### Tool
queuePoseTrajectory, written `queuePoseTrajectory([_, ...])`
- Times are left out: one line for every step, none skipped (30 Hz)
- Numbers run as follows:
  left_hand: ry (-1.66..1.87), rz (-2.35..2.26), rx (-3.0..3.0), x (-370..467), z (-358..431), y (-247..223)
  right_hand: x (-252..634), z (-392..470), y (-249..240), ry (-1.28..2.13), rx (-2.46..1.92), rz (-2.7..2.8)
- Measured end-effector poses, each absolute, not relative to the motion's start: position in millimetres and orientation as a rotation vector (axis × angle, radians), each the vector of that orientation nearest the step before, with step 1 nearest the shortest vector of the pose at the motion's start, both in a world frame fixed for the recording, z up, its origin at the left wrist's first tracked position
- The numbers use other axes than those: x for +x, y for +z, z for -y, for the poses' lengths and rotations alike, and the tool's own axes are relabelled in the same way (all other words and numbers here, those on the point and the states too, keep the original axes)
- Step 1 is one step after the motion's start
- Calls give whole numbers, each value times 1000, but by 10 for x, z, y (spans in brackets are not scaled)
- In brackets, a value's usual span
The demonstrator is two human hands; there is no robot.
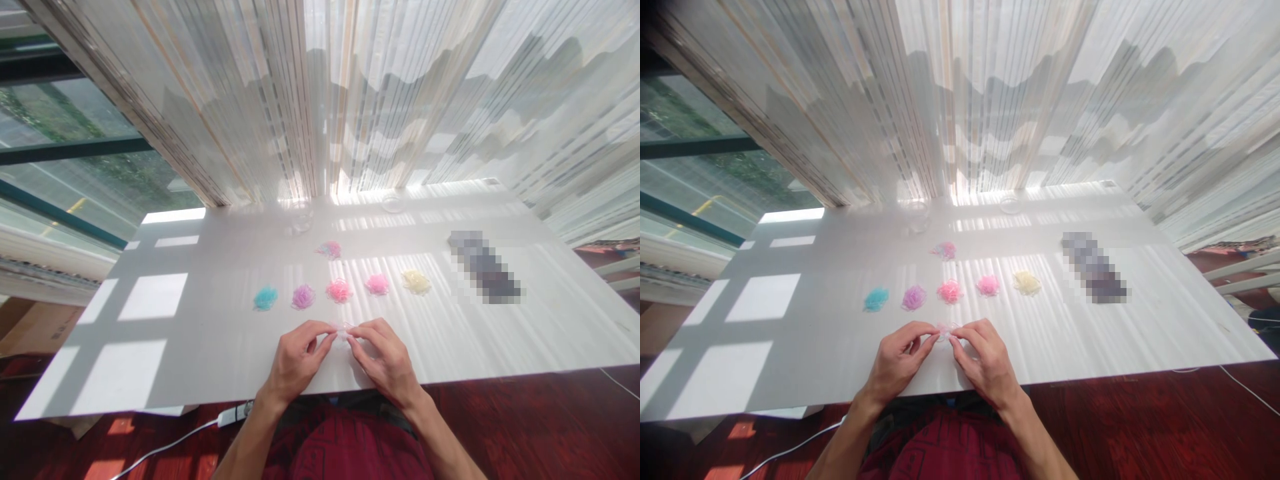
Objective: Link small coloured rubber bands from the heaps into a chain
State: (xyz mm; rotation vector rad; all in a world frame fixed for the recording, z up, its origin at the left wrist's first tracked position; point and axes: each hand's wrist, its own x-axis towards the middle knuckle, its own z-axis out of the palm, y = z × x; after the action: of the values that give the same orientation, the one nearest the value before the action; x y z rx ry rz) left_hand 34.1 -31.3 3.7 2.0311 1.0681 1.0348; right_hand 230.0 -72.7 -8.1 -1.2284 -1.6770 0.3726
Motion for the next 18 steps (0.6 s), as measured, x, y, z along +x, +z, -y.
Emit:
queuePoseTrajectory([1056, -1078, 2044, 340, 292, 48, 2306, 729, -74, 383, -1237, 1666])
queuePoseTrajectory([1087, -1102, 2053, 345, 268, 65, 2316, 730, -64, 400, -1247, 1654])
queuePoseTrajectory([1131, -1143, 2055, 356, 242, 86, 2329, 727, -49, 425, -1260, 1641])
queuePoseTrajectory([1188, -1198, 2046, 375, 213, 110, 2344, 717, -31, 454, -1274, 1631])
queuePoseTrajectory([1245, -1261, 2029, 401, 182, 134, 2362, 700, -7, 480, -1288, 1622])
queuePoseTrajectory([1298, -1322, 2004, 432, 150, 155, 2383, 674, 19, 500, -1301, 1615])
queuePoseTrajectory([1330, -1366, 1982, 468, 118, 172, 2405, 639, 49, 507, -1311, 1613])
queuePoseTrajectory([1344, -1387, 1967, 503, 88, 183, 2428, 597, 79, 496, -1316, 1609])
queuePoseTrajectory([1344, -1386, 1961, 537, 60, 187, 2450, 549, 108, 484, -1317, 1609])
queuePoseTrajectory([1334, -1365, 1966, 567, 35, 184, 2472, 499, 134, 467, -1317, 1605])
queuePoseTrajectory([1320, -1334, 1977, 590, 14, 177, 2491, 448, 156, 449, -1312, 1601])
queuePoseTrajectory([1303, -1301, 1991, 606, -3, 166, 2508, 399, 171, 438, -1308, 1604])
queuePoseTrajectory([1284, -1268, 2007, 616, -16, 152, 2523, 354, 181, 429, -1303, 1612])
queuePoseTrajectory([1266, -1240, 2023, 620, -26, 138, 2534, 312, 184, 424, -1297, 1627])
queuePoseTrajectory([1250, -1217, 2039, 619, -34, 124, 2543, 274, 182, 422, -1289, 1650])
queuePoseTrajectory([1238, -1199, 2053, 617, -40, 111, 2549, 240, 177, 421, -1275, 1680])
queuePoseTrajectory([1231, -1185, 2065, 615, -46, 100, 2552, 209, 169, 417, -1258, 1711])
queuePoseTrajectory([1227, -1176, 2075, 613, -51, 91, 2551, 180, 161, 412, -1238, 1739])
